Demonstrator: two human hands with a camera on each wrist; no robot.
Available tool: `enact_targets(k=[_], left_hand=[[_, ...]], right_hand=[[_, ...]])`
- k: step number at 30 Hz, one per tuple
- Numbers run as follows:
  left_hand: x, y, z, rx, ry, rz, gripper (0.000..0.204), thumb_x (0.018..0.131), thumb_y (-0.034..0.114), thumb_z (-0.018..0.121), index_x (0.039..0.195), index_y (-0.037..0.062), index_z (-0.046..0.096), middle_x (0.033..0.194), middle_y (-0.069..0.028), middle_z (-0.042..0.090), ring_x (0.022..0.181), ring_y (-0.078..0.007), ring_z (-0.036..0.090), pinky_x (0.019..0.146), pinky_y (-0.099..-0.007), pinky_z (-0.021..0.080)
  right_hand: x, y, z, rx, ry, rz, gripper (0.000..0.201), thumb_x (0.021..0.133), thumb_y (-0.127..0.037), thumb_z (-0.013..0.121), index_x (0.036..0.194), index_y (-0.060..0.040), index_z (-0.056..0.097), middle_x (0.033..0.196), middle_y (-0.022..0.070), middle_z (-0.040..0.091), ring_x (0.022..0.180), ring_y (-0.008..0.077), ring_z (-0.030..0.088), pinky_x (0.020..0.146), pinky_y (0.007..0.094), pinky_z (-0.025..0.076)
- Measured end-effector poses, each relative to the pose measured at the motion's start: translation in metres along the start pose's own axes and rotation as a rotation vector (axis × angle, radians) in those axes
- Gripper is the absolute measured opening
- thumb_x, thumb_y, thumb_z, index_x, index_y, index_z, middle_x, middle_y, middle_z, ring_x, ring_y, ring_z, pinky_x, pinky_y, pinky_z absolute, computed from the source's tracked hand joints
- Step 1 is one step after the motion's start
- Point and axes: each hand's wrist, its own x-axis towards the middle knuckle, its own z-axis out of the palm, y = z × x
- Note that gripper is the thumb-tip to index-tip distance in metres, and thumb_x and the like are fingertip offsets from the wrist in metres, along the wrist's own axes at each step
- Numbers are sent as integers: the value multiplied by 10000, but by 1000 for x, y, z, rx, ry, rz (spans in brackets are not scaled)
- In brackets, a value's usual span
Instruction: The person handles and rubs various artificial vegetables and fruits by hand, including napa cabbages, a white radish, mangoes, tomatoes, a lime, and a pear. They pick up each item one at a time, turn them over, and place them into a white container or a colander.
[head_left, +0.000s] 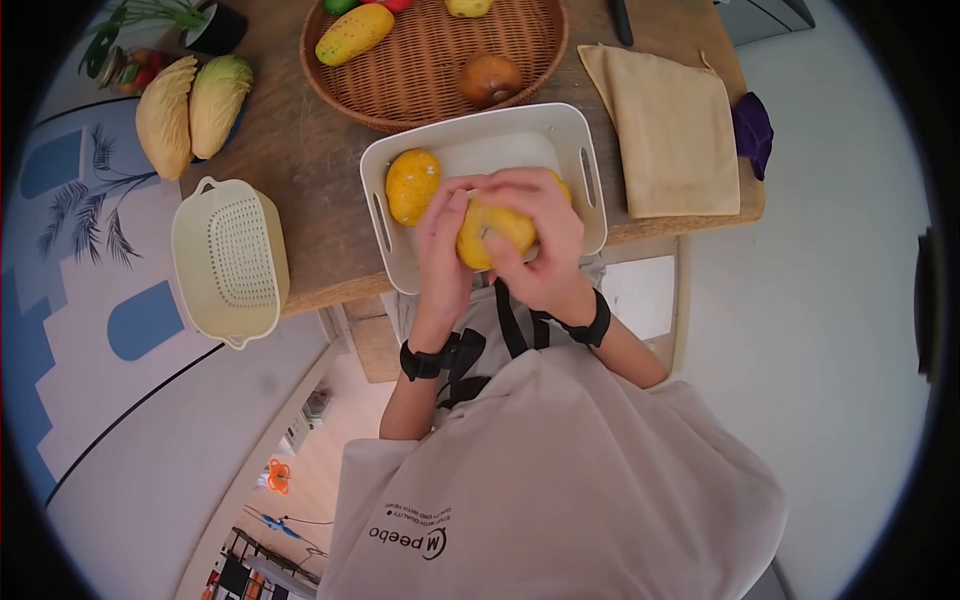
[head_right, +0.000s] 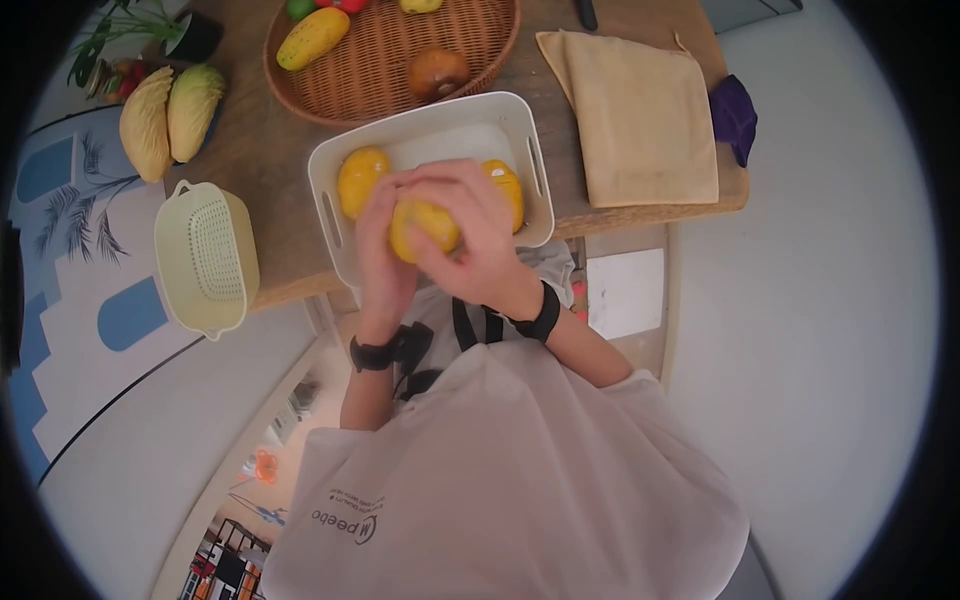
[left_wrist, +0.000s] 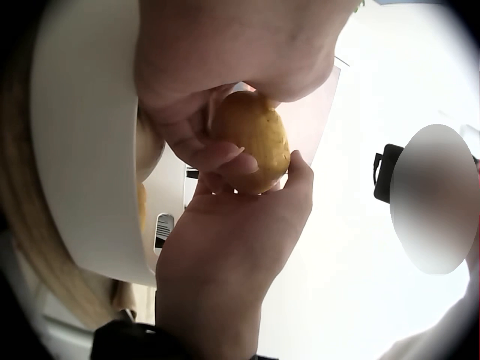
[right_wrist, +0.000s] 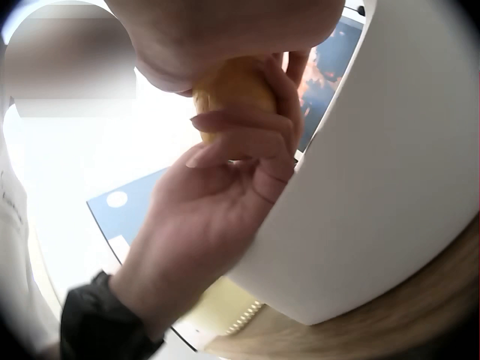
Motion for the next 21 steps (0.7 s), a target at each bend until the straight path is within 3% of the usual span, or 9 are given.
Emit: enact_targets(k=[3, 6, 8, 9, 12, 15, 18, 19, 21], left_hand=[[6, -4, -9, 372, -86, 223, 346, 1114, 248, 442, 1181, 5, 678, 1151, -74, 702, 1027, -150, 685, 934, -302, 540], [6, -6, -10, 431, -35, 271, 369, 1097, 234, 417, 1129, -14, 689, 1103, -82, 709, 1007, -163, 687, 925, -313, 538], [-1, -21, -3, 35, 155, 47, 397, 1096, 252, 408, 1120, -26, 691, 1081, -91, 711, 999, -180, 690, 931, -318, 534], [-6, -24, -13, 203, 62, 124, 318, 1087, 230, 479, 1221, -1, 652, 1206, -101, 670, 1116, -196, 649, 1002, -334, 507], [-6, -24, -32, 352, -124, 133, 307, 1073, 208, 559, 1314, 26, 612, 1317, -104, 623, 1235, -214, 600, 1067, -348, 476], [9, -8, -12, 22, -12, -51, 358, 1083, 251, 429, 1074, -5, 678, 1012, -65, 683, 982, -171, 661, 902, -309, 516], [-3, -3, 8, 294, 125, 261, 341, 1086, 257, 423, 1033, 20, 662, 955, -52, 670, 937, -145, 647, 874, -304, 512], [-2, -5, -2, 473, 73, 367, 341, 1083, 260, 422, 1041, 24, 665, 959, -48, 671, 938, -143, 648, 875, -302, 512], [3, -15, -22, 391, -41, 250, 342, 1090, 266, 420, 1046, 32, 665, 979, -44, 670, 945, -141, 644, 878, -304, 514]], right_hand=[[-3, -7, 7, -93, -189, -347, 242, 794, -74, 816, 1023, -38, 742, 1156, 161, 728, 1037, 374, 712, 896, 422, 584], [6, -4, 10, -50, -116, -310, 174, 822, -83, 810, 977, -32, 753, 1083, 135, 739, 997, 363, 723, 921, 462, 600], [11, -8, 13, -7, -61, -117, 199, 767, -72, 806, 955, -45, 745, 1066, 124, 732, 983, 341, 708, 902, 439, 590], [12, -10, 15, 15, -33, -21, 214, 740, -67, 804, 944, -52, 741, 1058, 119, 729, 976, 330, 701, 893, 428, 585], [7, -19, 21, -103, -241, -361, 147, 816, -65, 807, 942, -23, 745, 1034, 127, 735, 982, 353, 708, 960, 505, 603], [17, -15, 21, -43, -189, -420, 191, 729, -62, 796, 905, -41, 724, 1015, 123, 709, 946, 335, 683, 897, 431, 585], [27, -11, 12, 0, -56, -94, 151, 799, -89, 810, 919, -36, 736, 986, 107, 721, 914, 339, 702, 922, 494, 611], [25, -12, 15, 4, -90, -170, 169, 771, -84, 808, 916, -37, 733, 994, 111, 716, 927, 341, 697, 910, 476, 601], [14, -15, 24, 4, -150, -319, 210, 716, -76, 803, 909, -41, 729, 1011, 120, 705, 954, 344, 686, 886, 440, 582]])
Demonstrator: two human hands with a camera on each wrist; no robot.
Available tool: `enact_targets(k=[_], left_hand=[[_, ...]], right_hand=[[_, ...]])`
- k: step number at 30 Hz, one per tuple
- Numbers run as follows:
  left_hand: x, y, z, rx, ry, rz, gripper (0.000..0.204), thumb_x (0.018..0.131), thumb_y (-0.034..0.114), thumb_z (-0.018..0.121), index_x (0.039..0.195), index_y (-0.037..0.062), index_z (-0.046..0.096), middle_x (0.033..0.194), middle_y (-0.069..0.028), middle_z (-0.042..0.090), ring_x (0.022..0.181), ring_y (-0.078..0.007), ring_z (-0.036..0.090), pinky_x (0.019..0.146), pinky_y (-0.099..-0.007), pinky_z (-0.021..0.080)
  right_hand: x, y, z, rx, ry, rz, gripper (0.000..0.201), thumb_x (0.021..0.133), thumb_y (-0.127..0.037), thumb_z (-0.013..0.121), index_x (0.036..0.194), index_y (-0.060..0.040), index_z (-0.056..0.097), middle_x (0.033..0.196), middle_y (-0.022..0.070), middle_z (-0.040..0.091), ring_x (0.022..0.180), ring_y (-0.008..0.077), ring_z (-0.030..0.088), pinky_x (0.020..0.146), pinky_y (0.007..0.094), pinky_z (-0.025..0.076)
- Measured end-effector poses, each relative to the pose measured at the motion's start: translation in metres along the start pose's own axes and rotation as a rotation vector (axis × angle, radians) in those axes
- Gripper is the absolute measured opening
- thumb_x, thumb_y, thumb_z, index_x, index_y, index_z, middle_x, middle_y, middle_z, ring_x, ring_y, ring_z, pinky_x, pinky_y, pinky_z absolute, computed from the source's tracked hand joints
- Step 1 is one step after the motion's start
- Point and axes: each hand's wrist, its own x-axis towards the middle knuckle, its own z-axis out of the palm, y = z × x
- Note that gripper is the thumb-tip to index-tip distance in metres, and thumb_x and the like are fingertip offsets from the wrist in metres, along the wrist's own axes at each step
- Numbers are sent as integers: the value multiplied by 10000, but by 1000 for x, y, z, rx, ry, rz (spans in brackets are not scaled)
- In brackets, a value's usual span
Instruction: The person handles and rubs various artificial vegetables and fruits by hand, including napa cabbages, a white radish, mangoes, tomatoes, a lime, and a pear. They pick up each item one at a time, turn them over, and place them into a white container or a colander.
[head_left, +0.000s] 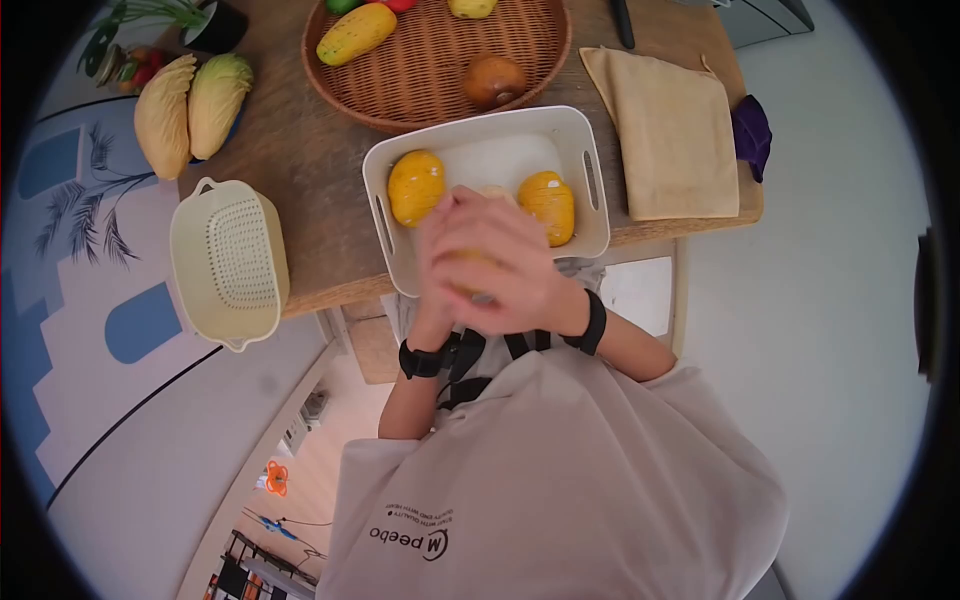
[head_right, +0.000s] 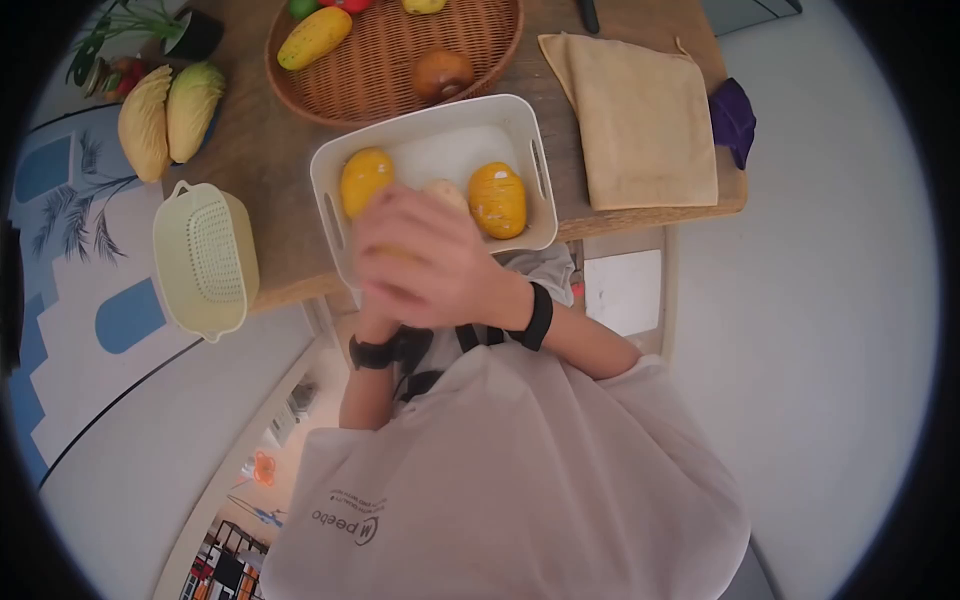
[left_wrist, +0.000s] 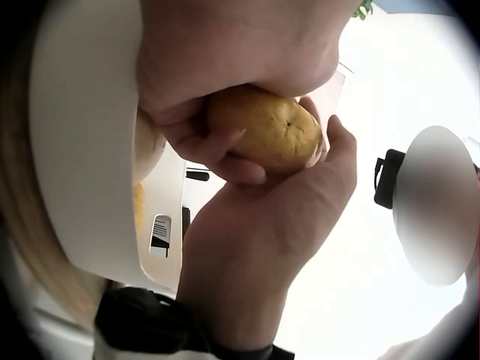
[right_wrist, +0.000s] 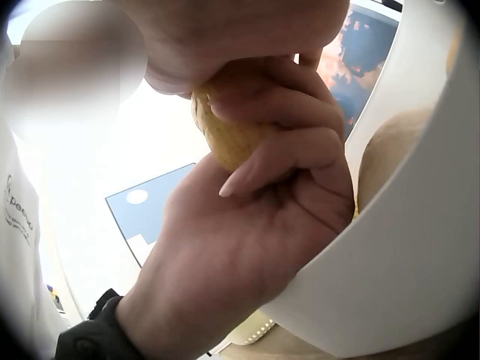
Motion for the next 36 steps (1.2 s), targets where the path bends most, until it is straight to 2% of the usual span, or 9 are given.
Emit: enact_targets(k=[3, 6, 7, 12, 18, 22, 27, 31, 36], left_hand=[[1, -14, -9, -219, -102, -238, 345, 1121, 280, 412, 1043, 44, 651, 1009, -45, 664, 963, -143, 629, 892, -310, 517], [-3, 19, 5, 138, 105, -35, 341, 1149, 299, 400, 1038, 58, 615, 984, -55, 647, 955, -139, 611, 917, -307, 507], [1, 32, 24, -165, 230, -181, 334, 1152, 302, 398, 1031, 63, 598, 961, -58, 635, 943, -133, 601, 923, -303, 500], [6, -4, -1, -613, -110, -186, 302, 1128, 277, 410, 1095, 41, 596, 1037, -59, 643, 1004, -124, 607, 969, -295, 479], [1, 20, 13, -341, 92, -137, 300, 1119, 260, 404, 1094, 34, 600, 1055, -57, 640, 1018, -126, 608, 963, -302, 486], [-1, 27, 4, 169, -40, 56, 296, 1122, 252, 402, 1080, 35, 598, 1028, -42, 634, 999, -120, 606, 944, -291, 491], [7, 30, 25, -237, 126, -171, 263, 1109, 230, 422, 1023, 45, 590, 926, 0, 588, 945, -106, 591, 883, -253, 484], [2, 0, 4, -457, 53, -385, 258, 1101, 236, 449, 999, 52, 599, 934, 4, 606, 933, -112, 593, 857, -261, 493], [10, 25, 10, -143, -41, -152, 290, 1137, 292, 461, 1021, 65, 599, 961, -18, 613, 931, -140, 599, 864, -290, 501]], right_hand=[[-7, -5, 0, -72, -132, -163, 224, 707, -68, 818, 911, -41, 730, 1017, 116, 708, 939, 345, 688, 869, 434, 582], [6, 7, -6, -32, 114, 188, 193, 721, -72, 812, 893, -46, 728, 1019, 106, 712, 944, 334, 699, 854, 430, 579], [6, 6, -4, -24, 97, 193, 193, 725, -73, 812, 897, -47, 728, 1020, 106, 713, 947, 333, 700, 861, 433, 577], [-3, -8, 4, -101, -154, -125, 211, 753, -80, 816, 942, -52, 727, 1036, 110, 721, 959, 346, 702, 889, 440, 561], [7, 1, 0, -69, 83, 183, 176, 745, -77, 823, 891, -59, 727, 1006, 95, 723, 958, 327, 705, 896, 430, 555], [-3, 1, 0, -42, -119, -77, 123, 796, -68, 783, 909, -34, 751, 1009, 112, 736, 944, 338, 710, 882, 432, 573], [8, 9, -13, -64, 80, 155, 173, 730, -73, 818, 873, -43, 726, 987, 94, 724, 952, 319, 713, 842, 412, 567], [3, 1, -8, -6, -138, -73, 131, 772, -29, 786, 901, -16, 767, 997, 114, 746, 905, 316, 713, 808, 405, 583], [7, 7, -14, -37, -3, 169, 197, 743, -54, 835, 927, -24, 770, 1016, 111, 748, 924, 312, 717, 814, 411, 587]])
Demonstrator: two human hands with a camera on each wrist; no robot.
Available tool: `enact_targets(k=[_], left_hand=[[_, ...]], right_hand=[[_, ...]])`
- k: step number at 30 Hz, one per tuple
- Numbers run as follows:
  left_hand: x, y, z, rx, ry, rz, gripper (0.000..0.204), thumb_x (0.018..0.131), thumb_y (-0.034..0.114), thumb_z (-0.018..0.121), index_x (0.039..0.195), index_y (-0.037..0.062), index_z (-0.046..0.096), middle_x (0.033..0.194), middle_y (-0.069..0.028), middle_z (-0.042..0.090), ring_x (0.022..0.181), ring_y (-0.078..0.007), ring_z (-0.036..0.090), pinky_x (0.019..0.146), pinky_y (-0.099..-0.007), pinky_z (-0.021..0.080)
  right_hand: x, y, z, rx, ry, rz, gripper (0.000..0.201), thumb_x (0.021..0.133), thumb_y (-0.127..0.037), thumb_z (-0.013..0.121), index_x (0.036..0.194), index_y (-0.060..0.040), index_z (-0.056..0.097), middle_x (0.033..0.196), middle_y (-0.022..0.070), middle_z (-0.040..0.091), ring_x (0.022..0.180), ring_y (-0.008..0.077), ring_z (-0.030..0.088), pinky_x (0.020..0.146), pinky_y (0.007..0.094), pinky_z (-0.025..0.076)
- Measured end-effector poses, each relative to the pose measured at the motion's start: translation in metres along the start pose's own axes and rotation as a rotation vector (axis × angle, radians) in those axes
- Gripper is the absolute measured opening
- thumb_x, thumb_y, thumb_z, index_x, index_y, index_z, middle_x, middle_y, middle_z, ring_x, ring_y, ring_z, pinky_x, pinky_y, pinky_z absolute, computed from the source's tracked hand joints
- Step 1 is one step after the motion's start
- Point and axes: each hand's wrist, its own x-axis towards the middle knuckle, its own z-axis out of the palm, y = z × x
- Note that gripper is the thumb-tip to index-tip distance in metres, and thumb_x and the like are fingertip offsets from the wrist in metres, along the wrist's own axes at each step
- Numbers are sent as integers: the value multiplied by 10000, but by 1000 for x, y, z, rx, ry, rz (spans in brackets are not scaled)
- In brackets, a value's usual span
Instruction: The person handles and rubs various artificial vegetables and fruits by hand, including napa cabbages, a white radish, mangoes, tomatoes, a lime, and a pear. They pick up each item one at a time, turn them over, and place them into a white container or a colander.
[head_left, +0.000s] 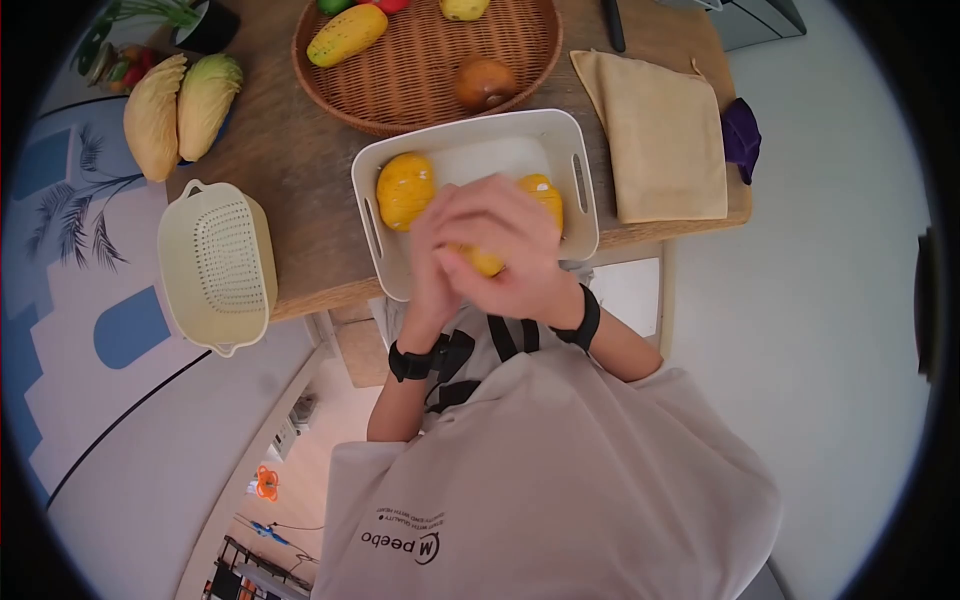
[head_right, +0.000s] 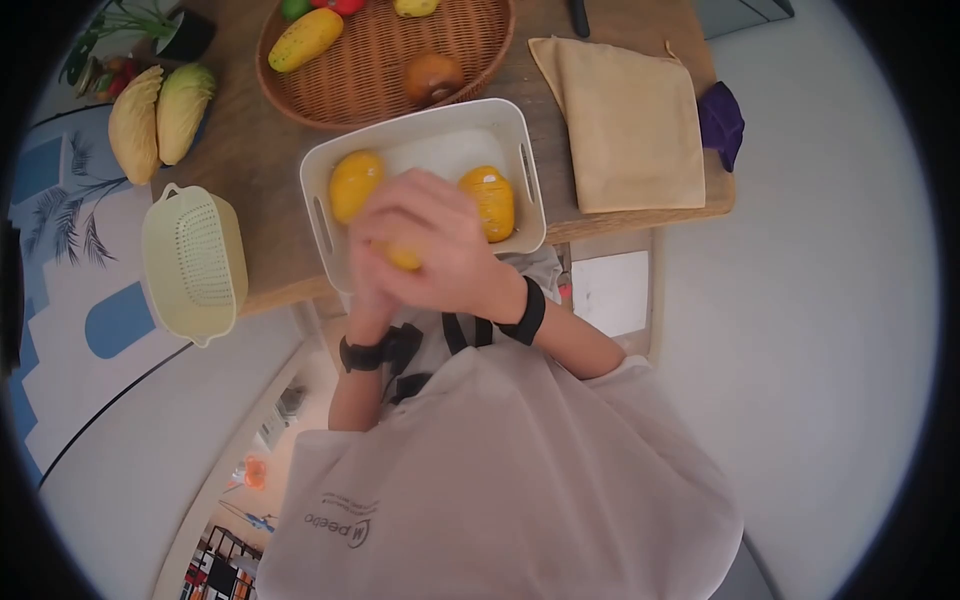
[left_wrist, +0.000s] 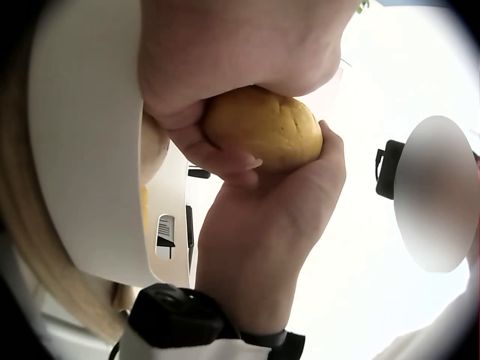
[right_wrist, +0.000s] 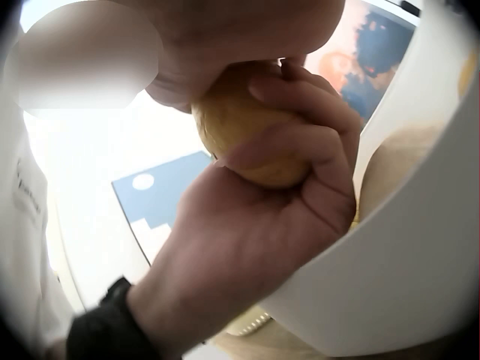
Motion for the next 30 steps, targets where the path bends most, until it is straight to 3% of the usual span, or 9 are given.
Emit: enact_targets(k=[3, 9, 12, 18, 20, 22, 24, 26, 30], left_hand=[[7, 3, -34, 189, -228, -83, 306, 1151, 307, 440, 1103, 58, 612, 984, -20, 596, 980, -137, 597, 910, -291, 485], [-12, -23, 1, -262, 10, -19, 390, 1160, 322, 415, 1309, 14, 601, 1166, -42, 620, 1142, -139, 584, 1028, -295, 452], [-17, -34, -8, -135, -63, 70, 421, 1160, 324, 420, 1386, 8, 583, 1323, -70, 618, 1250, -149, 575, 1073, -302, 448], [-26, -36, -6, -177, 58, -35, 485, 1157, 376, 430, 1444, 10, 567, 1414, -98, 615, 1332, -178, 584, 1114, -335, 467], [-32, -55, -19, 258, 72, 202, 533, 1164, 431, 413, 1450, 7, 566, 1406, -100, 626, 1323, -187, 602, 1114, -348, 480], [-31, -65, -23, 166, 55, 188, 582, 1171, 483, 387, 1451, 5, 567, 1396, -99, 635, 1311, -186, 614, 1115, -349, 486], [-25, -75, -17, -664, 74, -238, 625, 1173, 525, 359, 1449, 5, 568, 1392, -98, 640, 1308, -179, 619, 1119, -341, 483], [-20, -24, -9, -489, -75, -45, 622, 1178, 520, 320, 1446, 17, 568, 1366, -96, 654, 1298, -170, 625, 1108, -325, 493], [-26, -31, -11, 115, 113, 62, 627, 1172, 545, 306, 1445, 39, 555, 1297, -88, 673, 1255, -176, 647, 1061, -331, 529]], right_hand=[[-10, -8, 7, -77, -243, -359, 243, 739, -55, 848, 971, -34, 775, 1040, 115, 748, 937, 318, 724, 820, 412, 592], [-3, 1, -4, -63, 97, 97, 227, 764, 13, 822, 981, -39, 781, 1044, 119, 751, 987, 318, 739, 834, 389, 608], [-3, -7, 3, -105, -96, -277, 193, 744, -1, 808, 917, -48, 737, 992, 98, 717, 888, 320, 705, 777, 398, 583], [8, -2, -1, -82, 146, 111, 160, 815, -10, 802, 967, -28, 756, 1021, 126, 745, 947, 307, 732, 820, 377, 609], [5, -5, 1, -96, -35, -115, 193, 828, -13, 790, 1017, -11, 752, 1059, 156, 742, 959, 323, 728, 838, 381, 599], [5, -6, 3, -95, -129, -310, 208, 847, -17, 773, 1053, -4, 744, 1096, 171, 735, 959, 327, 720, 837, 388, 589], [11, -2, -1, -92, 64, -59, 208, 805, -38, 794, 1004, -33, 733, 1099, 142, 714, 942, 335, 699, 811, 409, 579], [12, 1, -5, -102, 97, 51, 215, 805, -43, 792, 1011, -36, 734, 1123, 141, 708, 963, 336, 696, 835, 420, 573], [2, -5, -3, -122, -101, -60, 204, 894, -70, 739, 1088, -5, 741, 1165, 173, 720, 1029, 343, 709, 921, 429, 564]])
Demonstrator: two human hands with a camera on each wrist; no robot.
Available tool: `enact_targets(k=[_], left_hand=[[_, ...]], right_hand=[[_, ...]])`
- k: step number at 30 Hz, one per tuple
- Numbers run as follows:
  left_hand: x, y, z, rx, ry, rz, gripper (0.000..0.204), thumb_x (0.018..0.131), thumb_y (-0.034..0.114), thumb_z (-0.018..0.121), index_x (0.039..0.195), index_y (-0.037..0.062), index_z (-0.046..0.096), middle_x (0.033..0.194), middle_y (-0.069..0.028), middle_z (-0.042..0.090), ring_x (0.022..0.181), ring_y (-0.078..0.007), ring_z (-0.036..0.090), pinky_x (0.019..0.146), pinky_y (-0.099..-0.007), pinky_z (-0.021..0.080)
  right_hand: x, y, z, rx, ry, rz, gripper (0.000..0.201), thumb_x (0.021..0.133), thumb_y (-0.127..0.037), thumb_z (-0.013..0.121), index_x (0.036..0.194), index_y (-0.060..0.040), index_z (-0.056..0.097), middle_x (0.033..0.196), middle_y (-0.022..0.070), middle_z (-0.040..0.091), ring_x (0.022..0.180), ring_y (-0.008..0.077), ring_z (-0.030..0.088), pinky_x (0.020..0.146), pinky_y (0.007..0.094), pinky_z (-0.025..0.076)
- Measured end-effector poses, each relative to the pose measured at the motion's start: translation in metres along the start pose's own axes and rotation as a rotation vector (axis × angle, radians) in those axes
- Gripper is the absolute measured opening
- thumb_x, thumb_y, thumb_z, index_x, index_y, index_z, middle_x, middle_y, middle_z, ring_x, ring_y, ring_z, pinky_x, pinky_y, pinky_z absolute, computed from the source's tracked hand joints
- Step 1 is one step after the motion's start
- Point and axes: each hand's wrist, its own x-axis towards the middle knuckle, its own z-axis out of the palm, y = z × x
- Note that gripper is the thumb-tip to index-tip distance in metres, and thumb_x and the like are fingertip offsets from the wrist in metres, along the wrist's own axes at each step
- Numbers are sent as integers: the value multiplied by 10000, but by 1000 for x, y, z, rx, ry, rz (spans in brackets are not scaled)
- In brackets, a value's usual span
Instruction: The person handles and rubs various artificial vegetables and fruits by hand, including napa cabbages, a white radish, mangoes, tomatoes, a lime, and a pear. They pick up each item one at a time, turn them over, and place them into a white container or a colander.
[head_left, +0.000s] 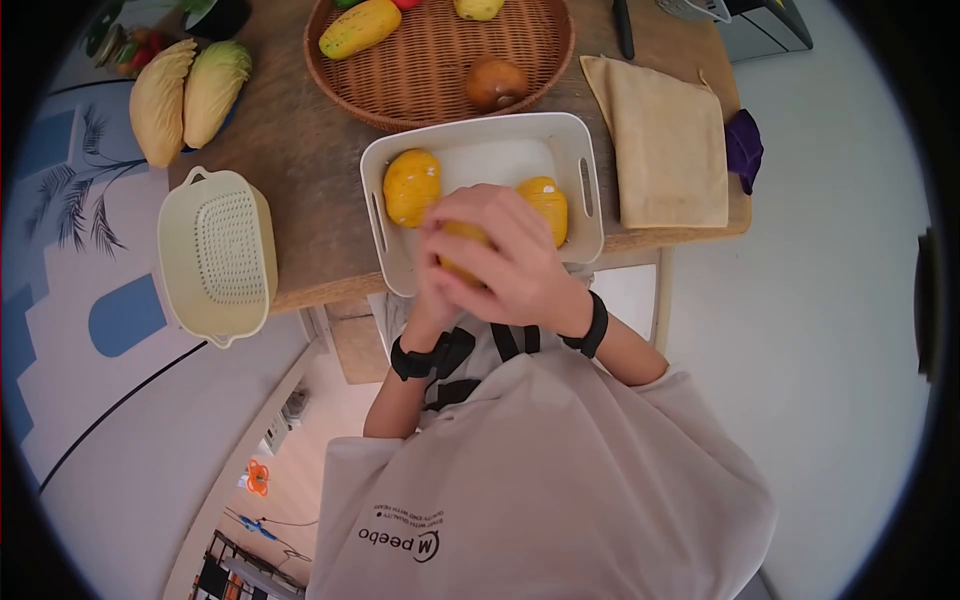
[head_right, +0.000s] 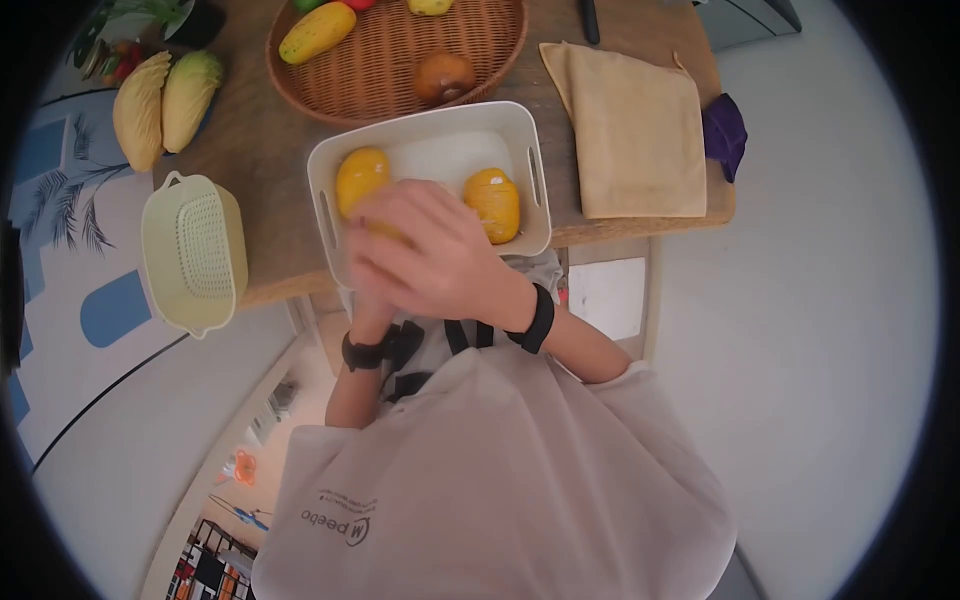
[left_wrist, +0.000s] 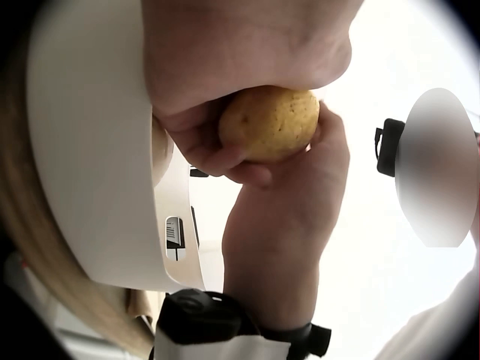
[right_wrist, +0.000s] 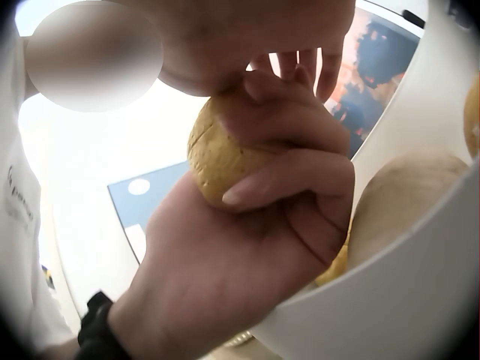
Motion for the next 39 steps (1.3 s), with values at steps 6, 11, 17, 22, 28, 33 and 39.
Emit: enact_targets(k=[6, 11, 17, 22, 28, 33, 39], left_hand=[[12, 15, 7, -661, -102, -189, 570, 1179, 498, 281, 1442, 63, 540, 1349, -82, 636, 1285, -185, 622, 1062, -354, 536], [6, -7, 5, -629, -66, -94, 540, 1173, 465, 381, 1508, 67, 524, 1436, -94, 608, 1349, -200, 584, 1149, -384, 469], [11, -1, 5, -594, -60, -141, 562, 1174, 505, 311, 1443, 70, 544, 1396, -80, 620, 1325, -176, 580, 1138, -360, 458], [13, -1, -1, -747, -186, -124, 626, 1181, 515, 320, 1542, 39, 509, 1445, -95, 599, 1390, -199, 546, 1196, -379, 420], [12, 1, 0, -677, -173, -45, 682, 1188, 539, 272, 1552, 16, 514, 1476, -106, 592, 1406, -205, 542, 1189, -377, 428], [18, -12, -2, -1015, -392, 23, 682, 1193, 529, 258, 1567, 7, 490, 1496, -108, 588, 1395, -198, 554, 1187, -379, 433], [13, 31, 14, -379, -42, -169, 705, 1153, 623, 208, 1301, 48, 587, 1187, -60, 658, 1153, -164, 632, 1058, -296, 452]], right_hand=[[5, 4, 3, 114, 156, 262, 239, 912, -78, 740, 1139, -12, 713, 1189, 163, 715, 1027, 348, 703, 910, 436, 565], [3, 0, 2, -25, 0, 35, 232, 943, -91, 731, 1157, -5, 706, 1202, 167, 715, 1047, 360, 710, 922, 448, 560], [2, 0, 4, 11, 15, 48, 223, 920, -77, 745, 1130, -8, 716, 1153, 154, 746, 1033, 360, 712, 931, 454, 552], [3, 8, -1, 65, 54, 168, 240, 883, -109, 783, 1094, -8, 728, 1084, 132, 758, 1016, 359, 720, 914, 462, 563], [10, 5, 2, -7, 57, 12, 222, 829, -84, 806, 1035, -32, 740, 966, 88, 744, 951, 333, 718, 890, 431, 568], [10, 5, -1, 24, 98, 110, 199, 825, -54, 801, 1015, -41, 742, 942, 74, 744, 895, 322, 715, 822, 407, 558], [5, 4, -2, 102, 93, 146, 216, 799, -43, 817, 1002, -46, 744, 955, 86, 744, 868, 322, 709, 791, 421, 559]])
